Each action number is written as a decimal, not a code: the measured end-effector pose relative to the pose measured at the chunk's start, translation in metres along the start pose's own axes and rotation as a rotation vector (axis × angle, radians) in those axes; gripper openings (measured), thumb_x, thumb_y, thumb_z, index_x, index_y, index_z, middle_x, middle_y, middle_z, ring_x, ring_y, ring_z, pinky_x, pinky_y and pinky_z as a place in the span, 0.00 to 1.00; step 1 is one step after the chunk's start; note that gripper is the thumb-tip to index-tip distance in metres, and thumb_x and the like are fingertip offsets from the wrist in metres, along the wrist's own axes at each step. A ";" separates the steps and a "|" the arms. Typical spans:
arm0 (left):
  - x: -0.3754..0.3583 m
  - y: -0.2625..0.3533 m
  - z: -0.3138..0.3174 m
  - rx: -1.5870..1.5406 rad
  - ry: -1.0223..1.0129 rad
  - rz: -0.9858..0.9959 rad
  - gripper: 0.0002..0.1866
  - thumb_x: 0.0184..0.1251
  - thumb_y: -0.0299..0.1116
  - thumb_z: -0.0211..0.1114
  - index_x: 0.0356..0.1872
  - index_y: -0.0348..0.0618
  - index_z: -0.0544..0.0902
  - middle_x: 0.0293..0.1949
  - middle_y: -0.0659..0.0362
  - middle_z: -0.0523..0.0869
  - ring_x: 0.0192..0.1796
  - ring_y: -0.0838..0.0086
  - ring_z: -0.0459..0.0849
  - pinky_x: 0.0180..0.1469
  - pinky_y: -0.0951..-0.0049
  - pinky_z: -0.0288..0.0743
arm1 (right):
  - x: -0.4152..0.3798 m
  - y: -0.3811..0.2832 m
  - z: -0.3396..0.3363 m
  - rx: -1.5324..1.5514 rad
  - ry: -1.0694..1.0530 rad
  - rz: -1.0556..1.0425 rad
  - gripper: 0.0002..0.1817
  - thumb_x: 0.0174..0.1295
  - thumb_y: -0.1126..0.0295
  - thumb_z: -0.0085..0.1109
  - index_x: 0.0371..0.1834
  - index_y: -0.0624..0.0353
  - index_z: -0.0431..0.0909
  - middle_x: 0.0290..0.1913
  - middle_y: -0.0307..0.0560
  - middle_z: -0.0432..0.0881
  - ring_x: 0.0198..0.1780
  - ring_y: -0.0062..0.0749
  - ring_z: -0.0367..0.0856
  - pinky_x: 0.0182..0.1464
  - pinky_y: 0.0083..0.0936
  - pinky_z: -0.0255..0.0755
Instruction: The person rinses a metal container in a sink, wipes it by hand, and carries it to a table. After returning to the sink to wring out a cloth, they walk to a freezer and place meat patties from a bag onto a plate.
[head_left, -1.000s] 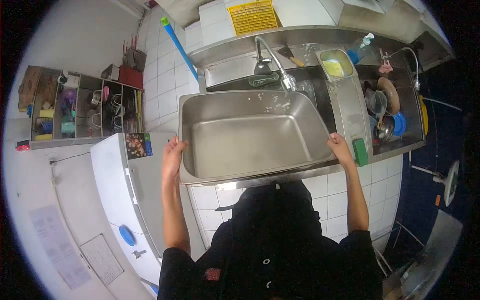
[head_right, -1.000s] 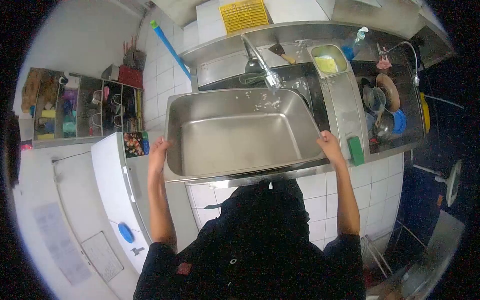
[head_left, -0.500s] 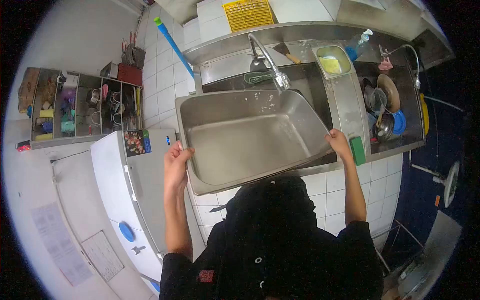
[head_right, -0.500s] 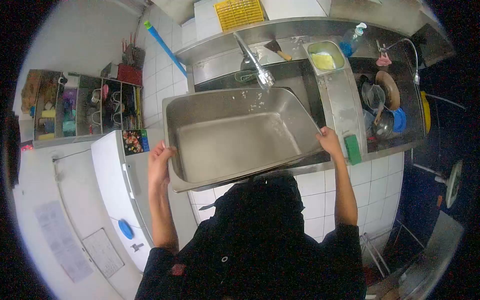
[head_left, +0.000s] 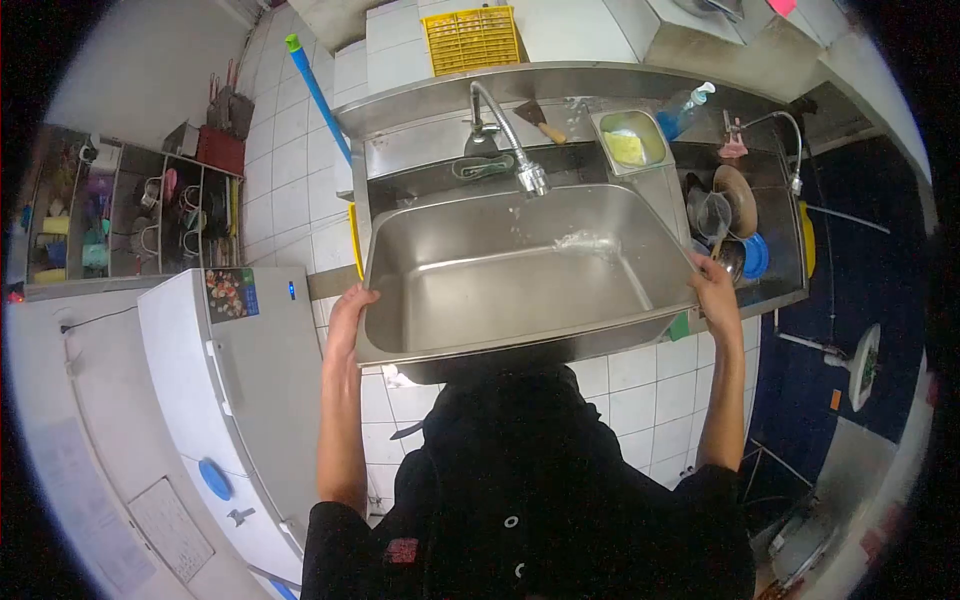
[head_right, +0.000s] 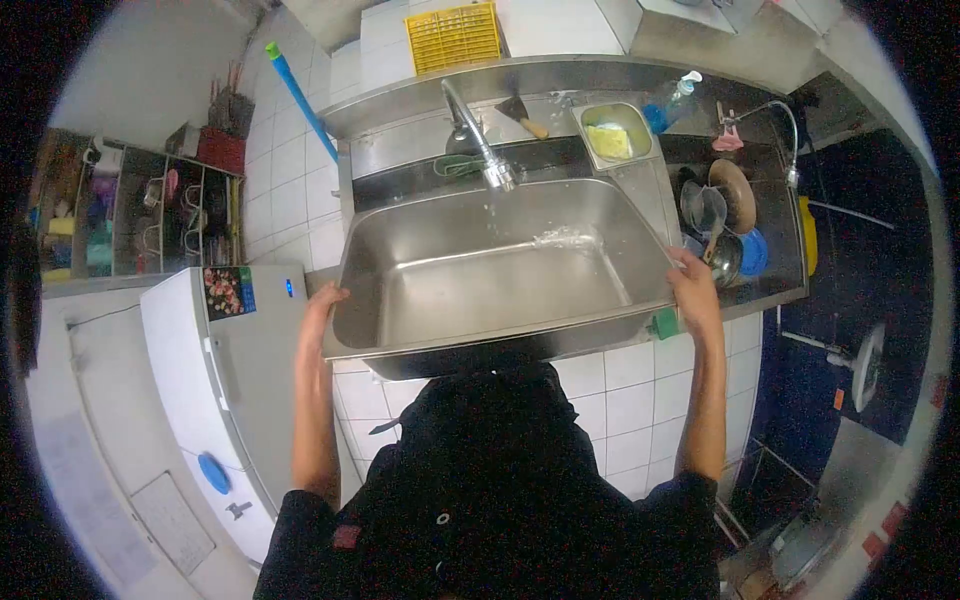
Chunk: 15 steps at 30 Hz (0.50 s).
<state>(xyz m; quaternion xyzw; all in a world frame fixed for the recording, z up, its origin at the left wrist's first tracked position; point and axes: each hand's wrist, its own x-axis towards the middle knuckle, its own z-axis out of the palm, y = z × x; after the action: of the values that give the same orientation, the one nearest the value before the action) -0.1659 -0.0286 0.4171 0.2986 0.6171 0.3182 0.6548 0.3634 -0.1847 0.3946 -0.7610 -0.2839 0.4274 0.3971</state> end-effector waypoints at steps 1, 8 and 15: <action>0.005 0.003 0.005 0.006 -0.019 -0.014 0.05 0.57 0.27 0.61 0.34 0.43 0.77 0.29 0.65 0.80 0.30 0.82 0.78 0.34 0.83 0.70 | -0.010 -0.017 0.000 -0.036 0.015 0.029 0.24 0.54 0.78 0.50 0.57 0.66 0.73 0.35 0.44 0.81 0.30 0.19 0.75 0.31 0.17 0.66; 0.036 -0.017 0.024 -0.079 -0.110 -0.062 0.05 0.58 0.27 0.60 0.35 0.44 0.75 0.29 0.66 0.78 0.30 0.83 0.77 0.34 0.82 0.70 | -0.049 -0.046 -0.017 -0.046 0.144 -0.029 0.24 0.55 0.81 0.46 0.58 0.71 0.71 0.46 0.50 0.82 0.44 0.27 0.79 0.48 0.20 0.71; -0.016 0.004 0.025 0.020 -0.074 0.067 0.07 0.59 0.26 0.59 0.39 0.42 0.77 0.30 0.67 0.79 0.32 0.84 0.76 0.36 0.82 0.69 | -0.031 0.001 -0.016 -0.072 0.049 -0.081 0.23 0.56 0.81 0.48 0.58 0.70 0.71 0.49 0.50 0.81 0.46 0.28 0.80 0.50 0.20 0.71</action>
<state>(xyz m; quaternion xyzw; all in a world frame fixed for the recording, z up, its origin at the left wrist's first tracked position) -0.1419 -0.0393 0.4316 0.3372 0.5852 0.3225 0.6632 0.3630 -0.2147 0.4123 -0.7729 -0.3199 0.3818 0.3931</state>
